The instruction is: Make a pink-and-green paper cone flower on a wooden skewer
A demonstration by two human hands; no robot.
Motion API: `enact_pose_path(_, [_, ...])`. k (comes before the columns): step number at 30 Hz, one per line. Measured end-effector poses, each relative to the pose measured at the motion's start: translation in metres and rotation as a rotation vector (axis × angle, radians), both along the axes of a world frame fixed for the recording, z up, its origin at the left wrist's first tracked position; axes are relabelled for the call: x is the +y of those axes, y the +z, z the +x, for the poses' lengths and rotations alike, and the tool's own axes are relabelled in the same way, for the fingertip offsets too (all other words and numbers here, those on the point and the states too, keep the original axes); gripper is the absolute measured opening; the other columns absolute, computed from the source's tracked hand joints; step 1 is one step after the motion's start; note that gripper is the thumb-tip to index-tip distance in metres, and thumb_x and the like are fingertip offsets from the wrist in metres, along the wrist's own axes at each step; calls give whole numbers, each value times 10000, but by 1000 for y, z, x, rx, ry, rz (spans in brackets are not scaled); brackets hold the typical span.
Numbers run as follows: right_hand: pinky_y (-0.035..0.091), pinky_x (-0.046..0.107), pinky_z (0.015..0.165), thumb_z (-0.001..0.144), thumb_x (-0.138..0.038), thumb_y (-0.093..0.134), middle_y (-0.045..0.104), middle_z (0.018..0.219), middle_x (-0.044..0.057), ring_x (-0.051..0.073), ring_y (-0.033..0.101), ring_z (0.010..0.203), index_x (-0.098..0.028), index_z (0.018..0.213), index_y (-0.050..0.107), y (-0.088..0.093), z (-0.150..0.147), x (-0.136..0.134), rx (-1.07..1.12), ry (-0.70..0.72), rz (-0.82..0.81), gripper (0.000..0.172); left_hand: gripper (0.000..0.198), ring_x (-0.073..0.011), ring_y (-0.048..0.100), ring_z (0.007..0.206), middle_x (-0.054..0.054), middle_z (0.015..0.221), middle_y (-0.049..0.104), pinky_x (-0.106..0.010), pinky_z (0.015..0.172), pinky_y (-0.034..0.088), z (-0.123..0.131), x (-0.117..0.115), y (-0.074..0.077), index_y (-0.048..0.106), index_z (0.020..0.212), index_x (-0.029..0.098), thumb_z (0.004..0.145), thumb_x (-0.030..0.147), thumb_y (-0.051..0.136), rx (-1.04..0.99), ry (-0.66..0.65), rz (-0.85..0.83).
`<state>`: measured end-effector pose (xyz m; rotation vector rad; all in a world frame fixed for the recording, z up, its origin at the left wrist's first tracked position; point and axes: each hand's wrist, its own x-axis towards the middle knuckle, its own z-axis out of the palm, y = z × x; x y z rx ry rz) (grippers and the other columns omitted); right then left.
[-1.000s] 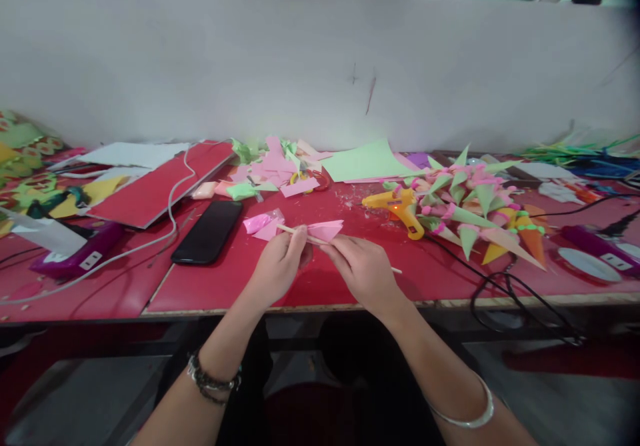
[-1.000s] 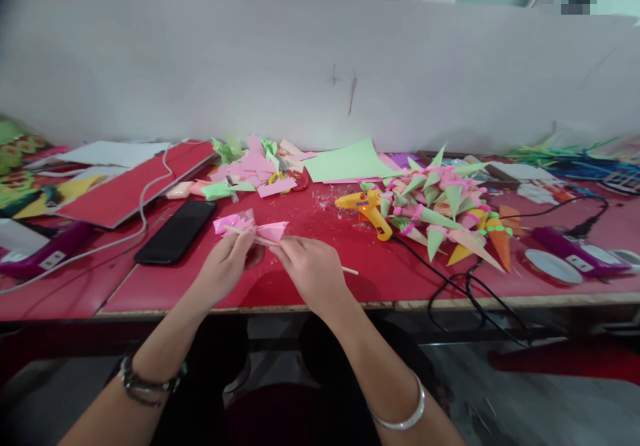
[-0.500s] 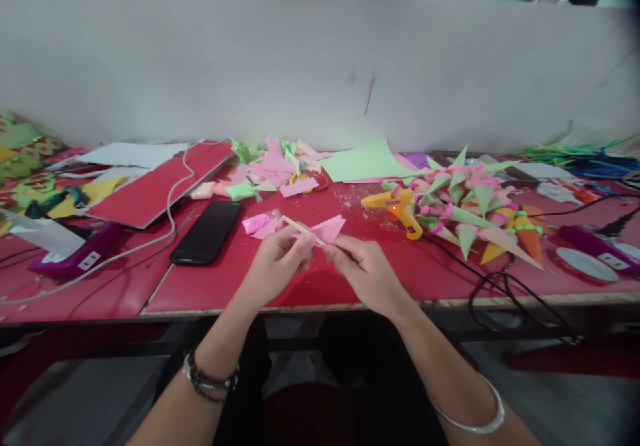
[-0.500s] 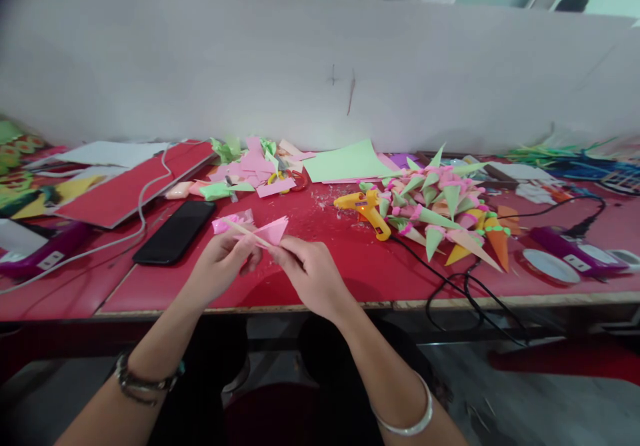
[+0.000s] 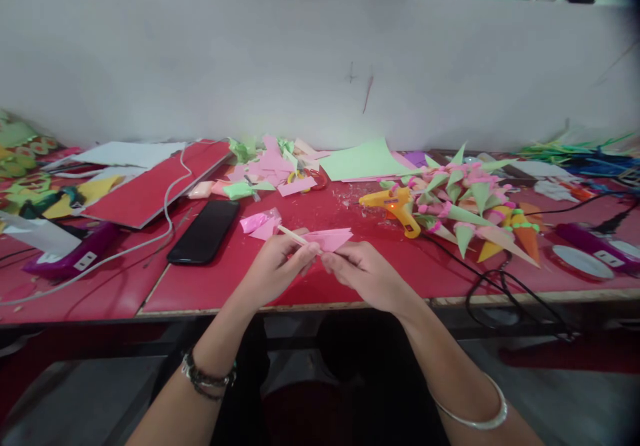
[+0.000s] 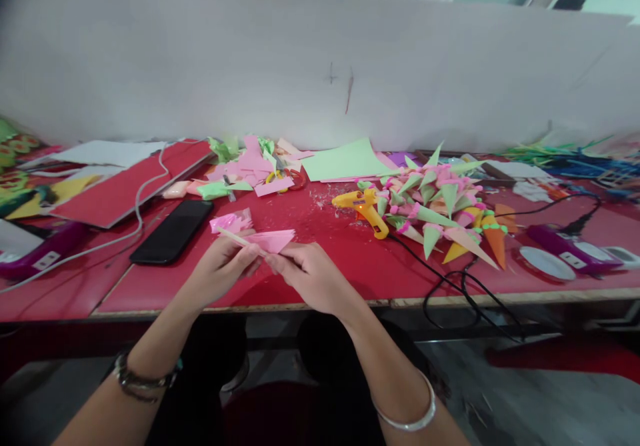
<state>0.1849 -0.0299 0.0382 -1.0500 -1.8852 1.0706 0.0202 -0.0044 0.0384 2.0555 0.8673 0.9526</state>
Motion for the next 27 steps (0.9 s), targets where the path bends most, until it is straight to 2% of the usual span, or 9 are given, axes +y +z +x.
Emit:
enact_pose_path(3, [229, 198, 428, 852, -424, 403, 316, 519, -55, 52, 282, 454, -152, 649, 470, 0, 3, 0, 52, 79, -81, 346, 387, -61, 388, 467, 40, 504, 416, -179, 473, 315, 1, 0, 0, 402, 506, 159, 867, 284, 342, 10, -58, 29])
enact_pose_path(8, [243, 191, 430, 855, -411, 394, 331, 511, -59, 48, 288, 446, -162, 632, 453, 1, 2, 0, 80, 105, -91, 339, 370, -54, 372, 461, 44, 527, 398, -175, 460, 298, 1, 0, 3, 411, 523, 155, 870, 263, 341, 11, -61, 91])
enact_pose_path(10, [262, 193, 449, 859, -387, 392, 363, 505, -54, 49, 314, 449, -158, 613, 474, 1, -2, 0, 51, 64, -3, 346, 368, -53, 369, 450, 44, 511, 399, -177, 452, 290, 1, 1, 4, 423, 521, 153, 867, 249, 342, 16, -34, 122])
enact_pose_path(14, [254, 205, 450, 802, -375, 500, 397, 473, -43, 59, 340, 448, -145, 544, 525, -1, -9, 1, -73, -184, 282, 346, 411, -48, 319, 401, 49, 436, 347, -187, 409, 238, 2, 1, 3, 364, 457, 157, 858, 244, 343, 8, 65, 176])
enact_pose_path(16, [260, 203, 441, 781, -378, 538, 420, 463, -38, 66, 360, 443, -144, 580, 571, -3, -12, 1, -107, -253, 359, 310, 443, -45, 281, 369, 52, 397, 309, -195, 386, 206, 2, 1, 2, 321, 425, 161, 858, 253, 336, 2, 102, 176])
enact_pose_path(19, [344, 187, 512, 827, -298, 493, 573, 609, -7, 86, 480, 531, -161, 800, 636, -3, -13, 0, -82, -207, 415, 199, 443, -39, 278, 353, 52, 388, 322, -193, 373, 199, 3, 0, 2, 326, 423, 160, 856, 251, 336, -15, 112, 160])
enact_pose_path(21, [366, 182, 547, 846, -247, 462, 610, 681, -2, 88, 514, 569, -175, 870, 630, -2, -13, -2, -70, -155, 438, 184, 435, -35, 291, 354, 51, 397, 338, -187, 371, 208, 3, -1, 2, 338, 429, 157, 856, 246, 342, -27, 89, 152])
enact_pose_path(27, [356, 180, 518, 872, -246, 416, 599, 655, -11, 72, 505, 539, -157, 717, 604, 5, -9, -3, -86, -34, 342, 260, 451, -33, 351, 361, 45, 408, 389, -167, 374, 256, 2, -2, 0, 387, 443, 153, 869, 292, 343, -98, 16, 71])
